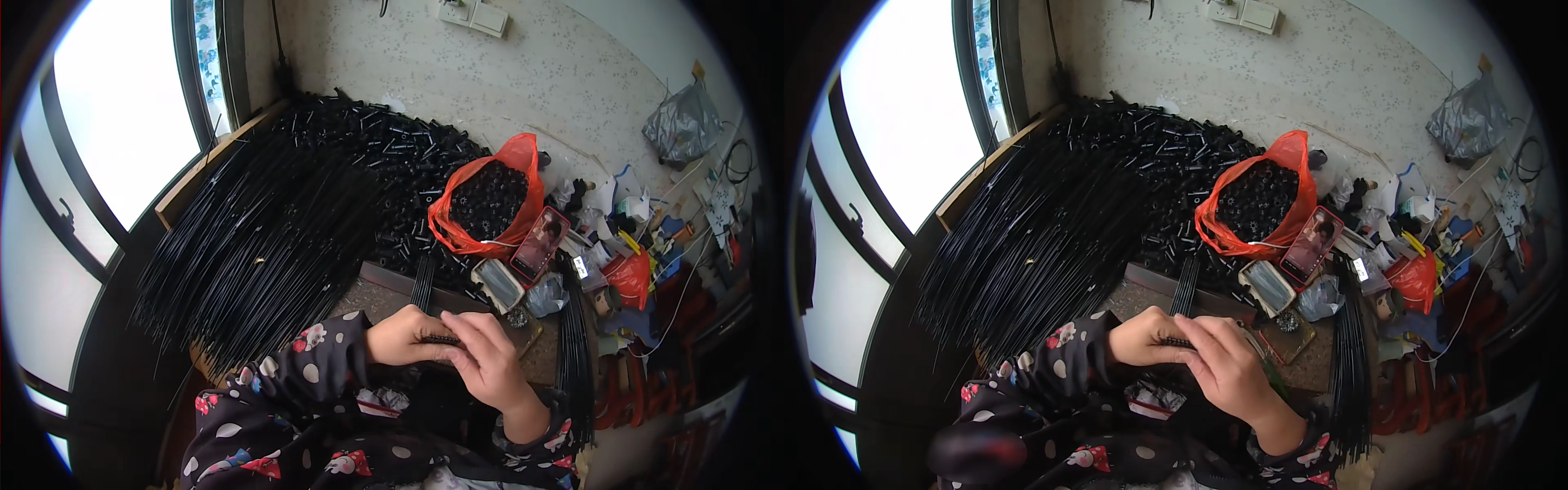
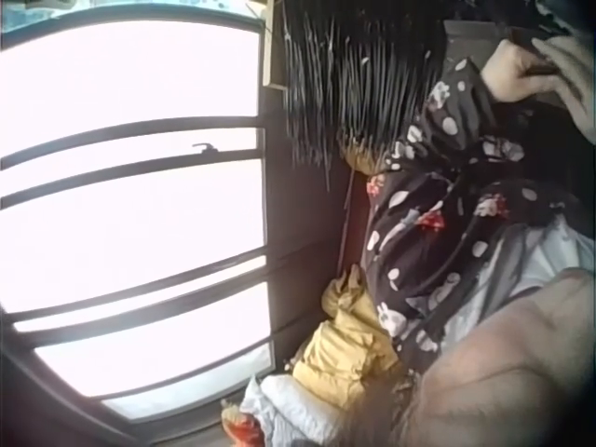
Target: Cutting black wires and assembling them into plastic components at a workbench.
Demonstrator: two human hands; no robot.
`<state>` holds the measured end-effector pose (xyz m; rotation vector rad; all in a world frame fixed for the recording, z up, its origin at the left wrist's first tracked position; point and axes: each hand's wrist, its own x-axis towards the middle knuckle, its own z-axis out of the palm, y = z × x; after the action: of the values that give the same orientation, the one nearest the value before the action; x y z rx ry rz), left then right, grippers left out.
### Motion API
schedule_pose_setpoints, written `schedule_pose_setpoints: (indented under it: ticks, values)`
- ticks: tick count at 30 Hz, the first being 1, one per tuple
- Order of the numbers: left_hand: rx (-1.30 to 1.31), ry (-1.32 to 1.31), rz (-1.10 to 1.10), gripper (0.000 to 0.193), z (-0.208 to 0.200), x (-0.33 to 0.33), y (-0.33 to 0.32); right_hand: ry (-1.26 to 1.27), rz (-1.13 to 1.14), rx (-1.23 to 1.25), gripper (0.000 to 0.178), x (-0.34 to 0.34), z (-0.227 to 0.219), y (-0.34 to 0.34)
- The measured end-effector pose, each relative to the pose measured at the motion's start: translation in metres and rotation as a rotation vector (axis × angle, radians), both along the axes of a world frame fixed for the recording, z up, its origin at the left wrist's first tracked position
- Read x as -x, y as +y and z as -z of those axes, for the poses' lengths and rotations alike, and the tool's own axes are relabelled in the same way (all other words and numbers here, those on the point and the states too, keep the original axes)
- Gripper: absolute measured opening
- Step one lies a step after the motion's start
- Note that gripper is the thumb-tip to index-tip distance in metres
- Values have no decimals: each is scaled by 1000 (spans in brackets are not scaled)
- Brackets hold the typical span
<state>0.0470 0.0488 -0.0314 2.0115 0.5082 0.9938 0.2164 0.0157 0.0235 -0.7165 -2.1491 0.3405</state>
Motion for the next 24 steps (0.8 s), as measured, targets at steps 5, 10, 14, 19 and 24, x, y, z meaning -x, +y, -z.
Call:
schedule_pose_setpoints:
  ticks: [5, 10, 14, 19, 24]
  values:
    - [-41, 507, -243, 60, 97, -1, 2, -83, -67, -76, 26, -6, 6, 8]
    - [-418, 1021, -392, 99, 118, -6, 9, -109, -422, 468, 22, -14, -4, -13]
    - [-574, 989, -389, 99, 146, 7, -1, -178, -843, 992, 19, -4, 26, 35]
    - [-501, 937, -229, 98, 120, 15, -20, -198, 590, 87, 13, -84, 127, 158]
    - [-435, 1028, -163, 105, 109, 22, -18, -416, 591, 56, 7, -119, 164, 169]
